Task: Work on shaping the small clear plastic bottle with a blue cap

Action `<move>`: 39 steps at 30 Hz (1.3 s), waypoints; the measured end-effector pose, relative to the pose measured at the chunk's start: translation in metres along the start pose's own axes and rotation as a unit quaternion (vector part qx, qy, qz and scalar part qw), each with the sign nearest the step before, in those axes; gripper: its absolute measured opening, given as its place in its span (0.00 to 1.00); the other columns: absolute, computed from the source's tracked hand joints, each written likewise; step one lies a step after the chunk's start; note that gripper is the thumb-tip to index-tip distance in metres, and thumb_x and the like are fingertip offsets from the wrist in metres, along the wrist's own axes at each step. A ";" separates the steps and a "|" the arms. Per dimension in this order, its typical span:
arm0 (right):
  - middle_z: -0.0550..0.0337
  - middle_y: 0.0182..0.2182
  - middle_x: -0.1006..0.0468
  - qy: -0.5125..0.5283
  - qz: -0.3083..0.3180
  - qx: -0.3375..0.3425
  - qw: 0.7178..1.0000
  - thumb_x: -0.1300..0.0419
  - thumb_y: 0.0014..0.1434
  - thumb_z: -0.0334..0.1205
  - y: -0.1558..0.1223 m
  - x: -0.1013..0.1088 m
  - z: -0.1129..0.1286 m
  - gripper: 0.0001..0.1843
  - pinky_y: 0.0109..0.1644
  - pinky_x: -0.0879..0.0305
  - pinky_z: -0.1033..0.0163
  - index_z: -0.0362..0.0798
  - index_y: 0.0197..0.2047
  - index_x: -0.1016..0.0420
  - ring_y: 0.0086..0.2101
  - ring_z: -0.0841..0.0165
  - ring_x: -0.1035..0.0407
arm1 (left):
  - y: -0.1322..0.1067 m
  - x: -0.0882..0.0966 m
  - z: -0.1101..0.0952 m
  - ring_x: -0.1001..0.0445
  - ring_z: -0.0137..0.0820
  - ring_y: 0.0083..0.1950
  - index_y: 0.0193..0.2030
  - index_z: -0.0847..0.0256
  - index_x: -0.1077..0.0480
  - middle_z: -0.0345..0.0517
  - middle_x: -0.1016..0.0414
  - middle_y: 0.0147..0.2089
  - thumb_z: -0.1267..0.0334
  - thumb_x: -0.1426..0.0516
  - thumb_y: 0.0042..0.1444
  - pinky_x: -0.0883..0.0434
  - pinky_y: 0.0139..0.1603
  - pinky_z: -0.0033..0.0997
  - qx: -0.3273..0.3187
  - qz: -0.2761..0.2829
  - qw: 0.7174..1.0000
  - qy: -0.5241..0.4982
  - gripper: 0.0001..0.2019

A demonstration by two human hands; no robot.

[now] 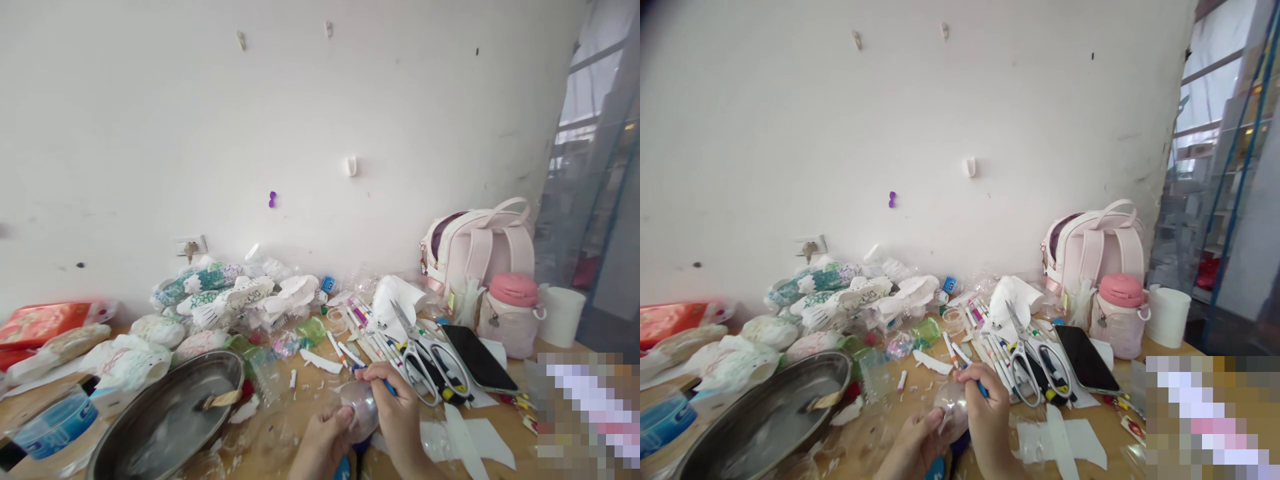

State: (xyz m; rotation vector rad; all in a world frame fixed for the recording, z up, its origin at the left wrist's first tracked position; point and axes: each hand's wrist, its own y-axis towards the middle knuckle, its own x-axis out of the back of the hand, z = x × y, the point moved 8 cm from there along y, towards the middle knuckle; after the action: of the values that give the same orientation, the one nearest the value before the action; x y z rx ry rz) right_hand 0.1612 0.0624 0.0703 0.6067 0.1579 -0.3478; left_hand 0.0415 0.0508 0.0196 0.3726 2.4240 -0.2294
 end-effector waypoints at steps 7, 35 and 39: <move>0.61 0.25 0.22 -0.017 0.014 -0.019 1.000 0.43 0.53 0.33 -0.003 -0.001 -0.006 0.08 0.37 0.30 0.65 0.50 0.25 0.25 0.29 0.65 0.26 | 0.002 0.007 0.004 0.25 0.52 0.52 0.29 0.66 0.21 0.54 0.17 0.32 0.64 0.33 0.43 0.35 0.59 0.51 -0.004 -0.026 0.999 -0.041 0.08; 0.53 0.46 0.27 0.123 0.025 -0.098 0.987 0.39 0.54 0.42 -0.034 -0.033 -0.036 0.31 0.48 0.32 0.61 0.55 0.56 0.51 0.45 0.63 0.28 | 0.007 0.013 -0.010 0.24 0.49 0.52 0.34 0.65 0.20 0.53 0.16 0.37 0.57 0.32 0.43 0.32 0.58 0.44 -0.016 -0.046 0.998 -0.028 0.14; 0.54 0.46 0.27 0.112 0.033 -0.109 0.987 0.39 0.54 0.43 -0.034 -0.032 -0.038 0.30 0.48 0.32 0.64 0.55 0.55 0.50 0.44 0.65 0.28 | 0.009 0.013 -0.009 0.26 0.47 0.54 0.33 0.64 0.21 0.52 0.16 0.36 0.57 0.32 0.43 0.33 0.58 0.43 -0.018 -0.039 0.999 -0.034 0.14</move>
State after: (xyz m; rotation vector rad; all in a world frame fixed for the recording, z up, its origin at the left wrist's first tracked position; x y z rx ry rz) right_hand 0.1175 0.0669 0.0297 0.4308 0.3852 -0.1938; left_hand 0.0289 0.0643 0.0175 0.2503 2.3751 -0.2289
